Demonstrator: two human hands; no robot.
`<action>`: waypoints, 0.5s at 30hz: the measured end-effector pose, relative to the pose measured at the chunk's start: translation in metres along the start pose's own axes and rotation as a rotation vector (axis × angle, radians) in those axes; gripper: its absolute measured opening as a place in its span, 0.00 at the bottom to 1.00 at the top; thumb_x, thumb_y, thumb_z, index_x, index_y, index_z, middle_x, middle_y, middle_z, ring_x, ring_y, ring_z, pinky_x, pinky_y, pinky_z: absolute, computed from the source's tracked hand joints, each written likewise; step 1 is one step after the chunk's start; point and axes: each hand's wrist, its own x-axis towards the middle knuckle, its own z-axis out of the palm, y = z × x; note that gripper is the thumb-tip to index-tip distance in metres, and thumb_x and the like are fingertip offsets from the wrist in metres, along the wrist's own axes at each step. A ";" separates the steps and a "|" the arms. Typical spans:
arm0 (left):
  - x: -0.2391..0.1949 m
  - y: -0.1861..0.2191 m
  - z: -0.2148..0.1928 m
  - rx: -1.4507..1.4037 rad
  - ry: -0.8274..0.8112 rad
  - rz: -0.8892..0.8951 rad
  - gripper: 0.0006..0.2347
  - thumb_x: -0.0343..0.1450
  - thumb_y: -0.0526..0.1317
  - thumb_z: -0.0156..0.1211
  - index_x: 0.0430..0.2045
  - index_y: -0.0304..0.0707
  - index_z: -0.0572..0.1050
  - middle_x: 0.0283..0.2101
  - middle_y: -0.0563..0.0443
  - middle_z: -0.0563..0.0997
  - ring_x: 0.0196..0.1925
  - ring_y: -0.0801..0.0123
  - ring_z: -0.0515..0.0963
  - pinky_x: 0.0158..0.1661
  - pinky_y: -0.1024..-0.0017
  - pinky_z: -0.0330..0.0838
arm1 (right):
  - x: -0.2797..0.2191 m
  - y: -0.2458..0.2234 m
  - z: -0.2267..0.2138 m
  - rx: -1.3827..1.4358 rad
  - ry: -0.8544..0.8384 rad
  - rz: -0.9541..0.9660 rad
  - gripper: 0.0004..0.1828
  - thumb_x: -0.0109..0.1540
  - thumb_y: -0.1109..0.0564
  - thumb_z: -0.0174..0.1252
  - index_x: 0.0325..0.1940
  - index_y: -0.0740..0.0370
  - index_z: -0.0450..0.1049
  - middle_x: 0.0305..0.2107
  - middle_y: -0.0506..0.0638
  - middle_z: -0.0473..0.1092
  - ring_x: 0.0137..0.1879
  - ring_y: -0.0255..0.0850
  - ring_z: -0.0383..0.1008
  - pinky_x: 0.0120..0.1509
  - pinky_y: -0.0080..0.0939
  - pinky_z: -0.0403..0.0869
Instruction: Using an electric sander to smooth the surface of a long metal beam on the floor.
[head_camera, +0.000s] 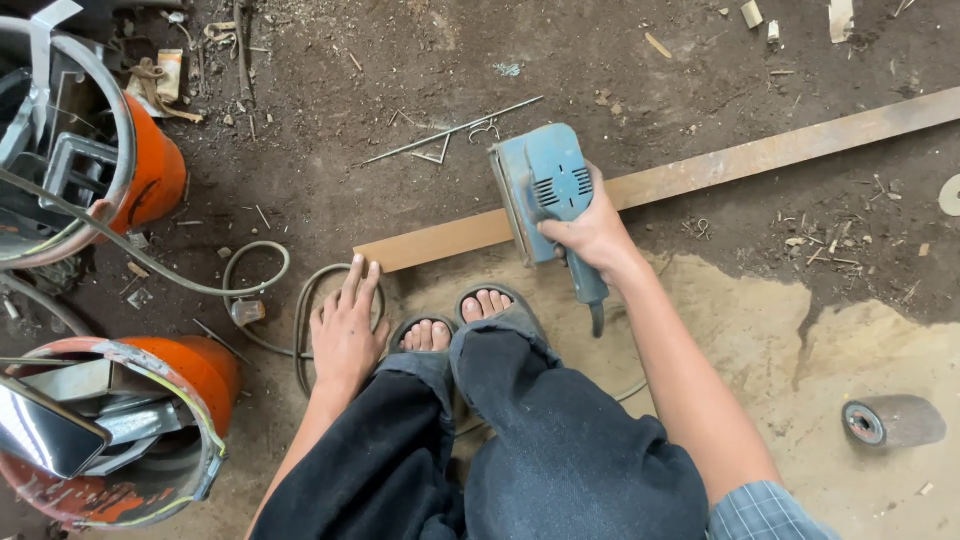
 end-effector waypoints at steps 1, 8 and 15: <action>-0.001 0.001 -0.001 0.001 0.003 0.001 0.36 0.69 0.47 0.58 0.74 0.65 0.48 0.78 0.66 0.44 0.67 0.58 0.68 0.63 0.50 0.64 | -0.001 0.004 -0.005 0.002 0.001 -0.002 0.52 0.53 0.63 0.66 0.77 0.63 0.49 0.38 0.64 0.73 0.23 0.41 0.75 0.26 0.42 0.79; 0.001 -0.001 0.001 0.002 -0.013 -0.005 0.38 0.68 0.48 0.59 0.74 0.66 0.47 0.78 0.67 0.44 0.67 0.59 0.67 0.64 0.50 0.64 | -0.050 0.019 -0.009 -0.039 0.196 0.327 0.49 0.52 0.39 0.75 0.67 0.65 0.61 0.46 0.69 0.69 0.46 0.58 0.77 0.49 0.61 0.78; -0.001 -0.002 0.004 0.017 0.006 0.005 0.37 0.69 0.48 0.57 0.74 0.67 0.46 0.78 0.66 0.44 0.66 0.59 0.68 0.63 0.51 0.65 | -0.043 0.075 -0.034 0.159 0.199 0.301 0.17 0.58 0.58 0.64 0.44 0.74 0.73 0.21 0.61 0.70 0.24 0.46 0.75 0.30 0.54 0.78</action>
